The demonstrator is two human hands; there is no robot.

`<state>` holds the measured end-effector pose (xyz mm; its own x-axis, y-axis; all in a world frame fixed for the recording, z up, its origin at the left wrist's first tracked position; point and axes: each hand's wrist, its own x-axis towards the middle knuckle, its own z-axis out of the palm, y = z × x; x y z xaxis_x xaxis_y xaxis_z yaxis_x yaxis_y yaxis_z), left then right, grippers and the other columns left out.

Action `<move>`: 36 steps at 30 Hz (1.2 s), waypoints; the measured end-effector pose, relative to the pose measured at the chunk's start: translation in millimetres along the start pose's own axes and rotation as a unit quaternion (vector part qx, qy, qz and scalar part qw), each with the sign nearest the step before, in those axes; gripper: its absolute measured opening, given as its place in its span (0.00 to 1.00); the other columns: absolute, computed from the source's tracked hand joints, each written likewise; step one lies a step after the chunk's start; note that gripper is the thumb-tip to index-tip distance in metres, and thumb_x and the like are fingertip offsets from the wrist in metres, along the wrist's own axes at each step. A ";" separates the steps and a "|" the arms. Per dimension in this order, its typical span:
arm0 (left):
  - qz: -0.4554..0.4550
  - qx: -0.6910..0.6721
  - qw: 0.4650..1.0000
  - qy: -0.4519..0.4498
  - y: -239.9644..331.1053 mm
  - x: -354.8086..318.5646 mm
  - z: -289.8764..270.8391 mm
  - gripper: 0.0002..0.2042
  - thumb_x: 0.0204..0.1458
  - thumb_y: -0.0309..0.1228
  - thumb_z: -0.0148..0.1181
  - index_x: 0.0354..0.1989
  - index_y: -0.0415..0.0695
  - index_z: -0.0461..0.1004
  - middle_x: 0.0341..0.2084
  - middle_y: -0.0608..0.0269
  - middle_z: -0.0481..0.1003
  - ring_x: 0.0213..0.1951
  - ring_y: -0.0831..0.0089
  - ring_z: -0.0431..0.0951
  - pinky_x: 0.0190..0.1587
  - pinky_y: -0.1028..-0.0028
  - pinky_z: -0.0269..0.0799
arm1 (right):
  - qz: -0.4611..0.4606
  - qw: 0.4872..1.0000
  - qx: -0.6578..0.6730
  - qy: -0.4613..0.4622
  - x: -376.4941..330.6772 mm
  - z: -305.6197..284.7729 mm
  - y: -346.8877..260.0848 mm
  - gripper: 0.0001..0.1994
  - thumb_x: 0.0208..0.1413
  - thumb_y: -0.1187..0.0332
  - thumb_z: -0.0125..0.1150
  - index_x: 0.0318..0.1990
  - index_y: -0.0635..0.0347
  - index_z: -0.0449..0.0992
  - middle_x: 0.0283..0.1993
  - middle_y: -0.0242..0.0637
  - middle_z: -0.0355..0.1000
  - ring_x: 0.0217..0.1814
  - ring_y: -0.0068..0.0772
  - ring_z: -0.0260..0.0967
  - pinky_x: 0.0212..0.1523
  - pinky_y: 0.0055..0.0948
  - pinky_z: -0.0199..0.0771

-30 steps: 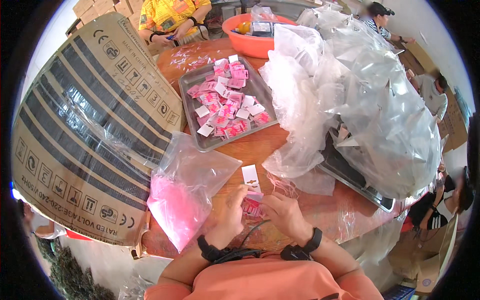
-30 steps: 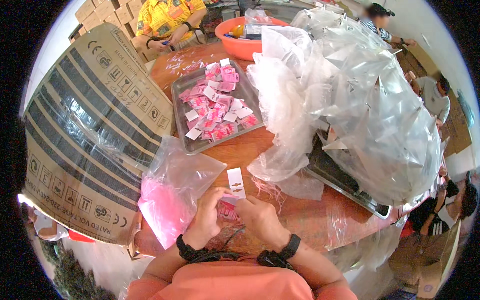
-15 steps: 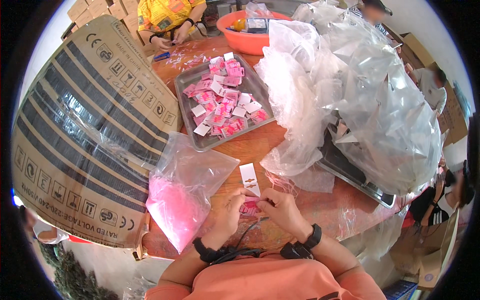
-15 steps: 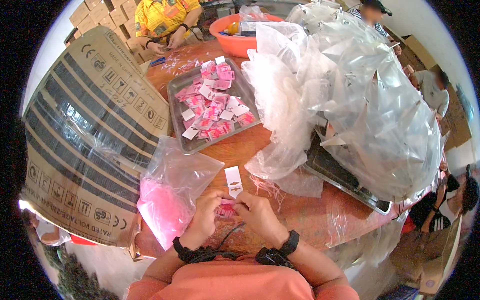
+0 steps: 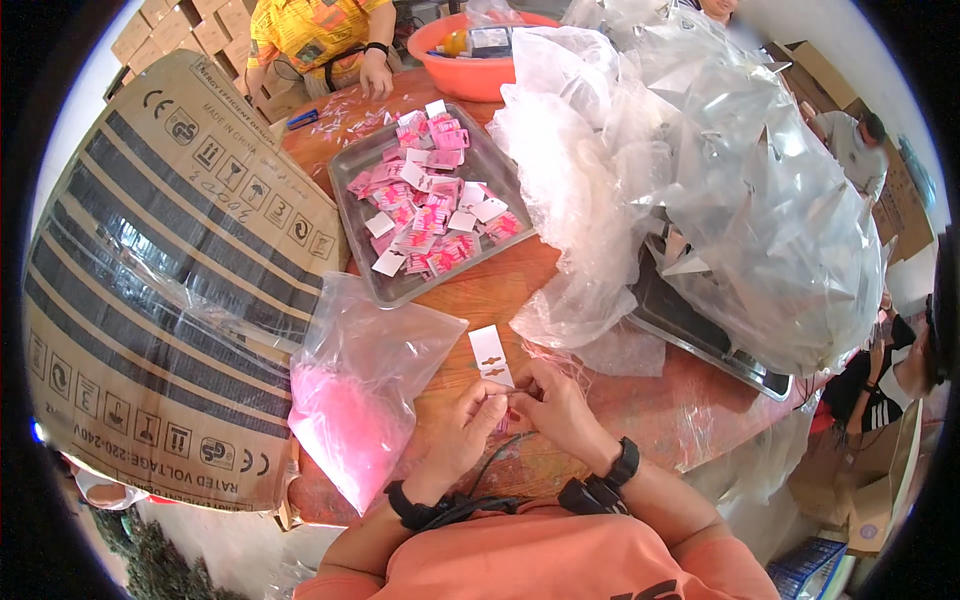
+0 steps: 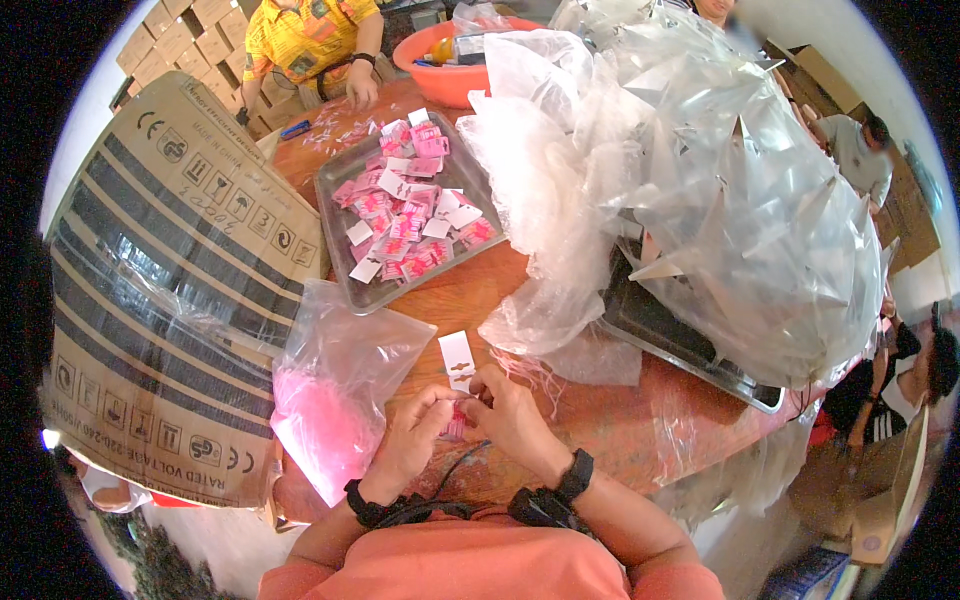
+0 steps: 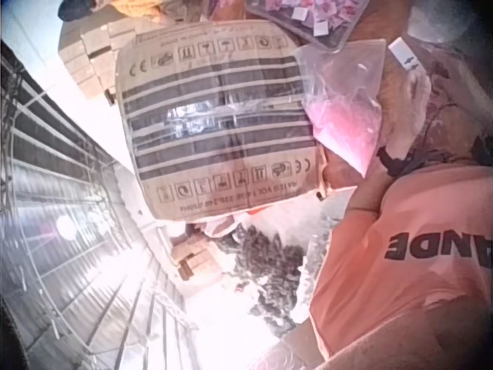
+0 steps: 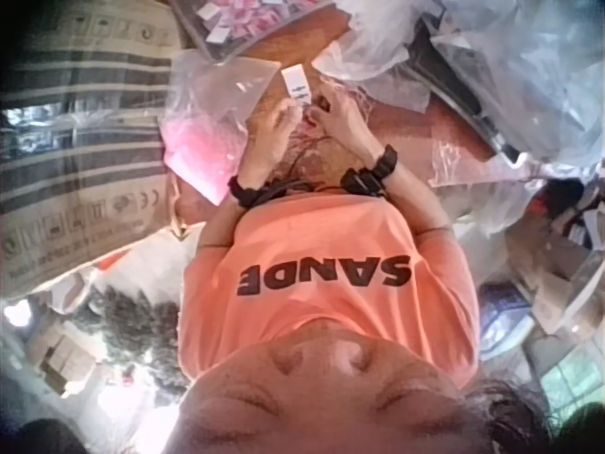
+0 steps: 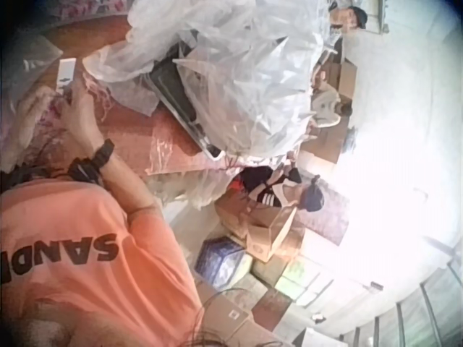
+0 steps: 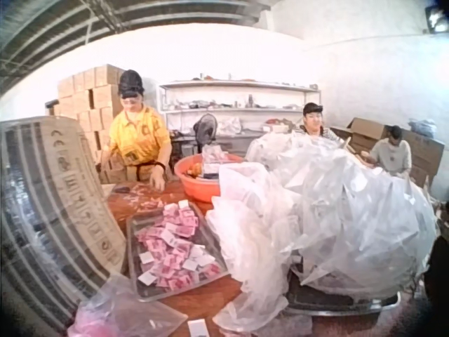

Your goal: Manually placing small pink packets into plastic bags and organizing them on a tray.

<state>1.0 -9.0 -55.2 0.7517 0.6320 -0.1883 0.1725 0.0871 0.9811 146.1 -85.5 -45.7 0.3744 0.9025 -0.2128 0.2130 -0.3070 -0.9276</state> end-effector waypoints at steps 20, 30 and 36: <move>0.026 0.119 0.990 0.068 -6.3 58.5 -28.4 0.06 0.55 0.29 0.53 0.31 0.39 0.71 0.20 0.67 0.71 0.25 0.83 0.70 0.28 0.79 0.66 | -0.035 0.991 0.132 0.006 55.9 12.8 19.7 0.03 0.51 0.75 0.57 0.29 0.65 0.72 0.23 0.28 0.67 0.23 0.17 0.61 0.23 0.21 0.63; 0.006 0.023 0.999 0.045 12.2 120.2 -66.0 0.04 0.51 0.25 0.55 0.27 0.39 0.72 0.20 0.70 0.70 0.25 0.84 0.68 0.28 0.81 0.65 | -0.021 0.977 0.214 -0.010 111.7 5.9 -4.4 0.04 0.54 0.73 0.55 0.30 0.64 0.71 0.21 0.25 0.64 0.20 0.13 0.58 0.20 0.17 0.58; 0.036 -0.114 0.974 0.193 22.2 216.6 -147.3 0.02 0.50 0.24 0.56 0.28 0.41 0.72 0.23 0.67 0.74 0.26 0.79 0.72 0.31 0.80 0.69 | 0.030 0.952 0.303 0.018 131.7 6.5 -0.4 0.06 0.56 0.69 0.53 0.31 0.62 0.69 0.20 0.26 0.63 0.18 0.15 0.59 0.17 0.18 0.58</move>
<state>73.9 243.3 -67.7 0.4539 0.8813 -0.1311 -0.0513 0.1727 0.9836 189.4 35.4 -75.4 0.4027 0.8747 -0.2696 -0.3654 -0.1164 -0.9235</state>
